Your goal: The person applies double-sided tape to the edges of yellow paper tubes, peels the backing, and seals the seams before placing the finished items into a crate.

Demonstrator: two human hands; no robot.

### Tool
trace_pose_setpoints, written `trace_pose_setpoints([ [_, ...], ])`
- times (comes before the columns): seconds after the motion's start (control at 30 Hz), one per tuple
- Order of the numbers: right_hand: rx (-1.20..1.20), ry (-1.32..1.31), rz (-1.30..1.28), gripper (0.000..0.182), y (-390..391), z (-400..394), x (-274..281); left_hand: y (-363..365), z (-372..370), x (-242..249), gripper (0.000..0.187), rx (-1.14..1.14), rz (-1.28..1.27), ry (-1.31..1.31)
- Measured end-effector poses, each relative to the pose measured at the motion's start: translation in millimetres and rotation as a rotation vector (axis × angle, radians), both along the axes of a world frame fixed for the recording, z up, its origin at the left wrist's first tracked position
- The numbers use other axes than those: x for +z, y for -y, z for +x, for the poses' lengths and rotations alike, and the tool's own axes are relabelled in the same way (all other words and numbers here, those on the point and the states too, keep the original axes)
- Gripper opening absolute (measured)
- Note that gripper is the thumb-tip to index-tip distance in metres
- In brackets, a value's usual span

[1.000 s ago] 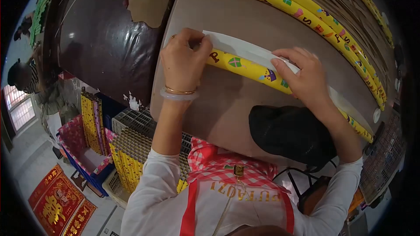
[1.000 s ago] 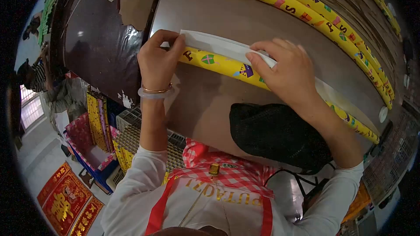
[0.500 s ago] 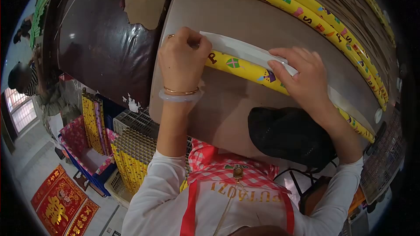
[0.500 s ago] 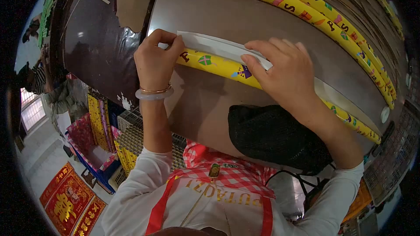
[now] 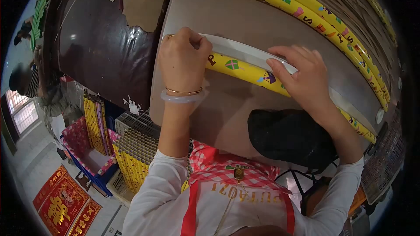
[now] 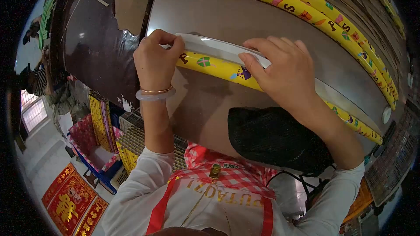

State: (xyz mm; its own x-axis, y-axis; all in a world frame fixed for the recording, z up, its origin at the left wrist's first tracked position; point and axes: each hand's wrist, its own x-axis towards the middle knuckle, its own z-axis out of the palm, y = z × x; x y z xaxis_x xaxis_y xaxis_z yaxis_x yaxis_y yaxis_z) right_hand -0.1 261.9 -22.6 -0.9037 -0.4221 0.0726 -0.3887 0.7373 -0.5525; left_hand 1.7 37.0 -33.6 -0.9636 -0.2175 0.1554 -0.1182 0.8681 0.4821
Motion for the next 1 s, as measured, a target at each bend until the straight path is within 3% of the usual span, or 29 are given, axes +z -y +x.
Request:
trace_pose_setpoints([
  [0.6, -0.074, 0.049, 0.044, 0.019, 4, -4, 4, -10, -4, 5, 0.01, -0.038, -0.259, -0.015],
  [1.0, -0.013, -0.056, 0.061, 0.015, 6, -5, 2, -15, -5, 7, 0.009, -0.045, -0.397, -0.026],
])
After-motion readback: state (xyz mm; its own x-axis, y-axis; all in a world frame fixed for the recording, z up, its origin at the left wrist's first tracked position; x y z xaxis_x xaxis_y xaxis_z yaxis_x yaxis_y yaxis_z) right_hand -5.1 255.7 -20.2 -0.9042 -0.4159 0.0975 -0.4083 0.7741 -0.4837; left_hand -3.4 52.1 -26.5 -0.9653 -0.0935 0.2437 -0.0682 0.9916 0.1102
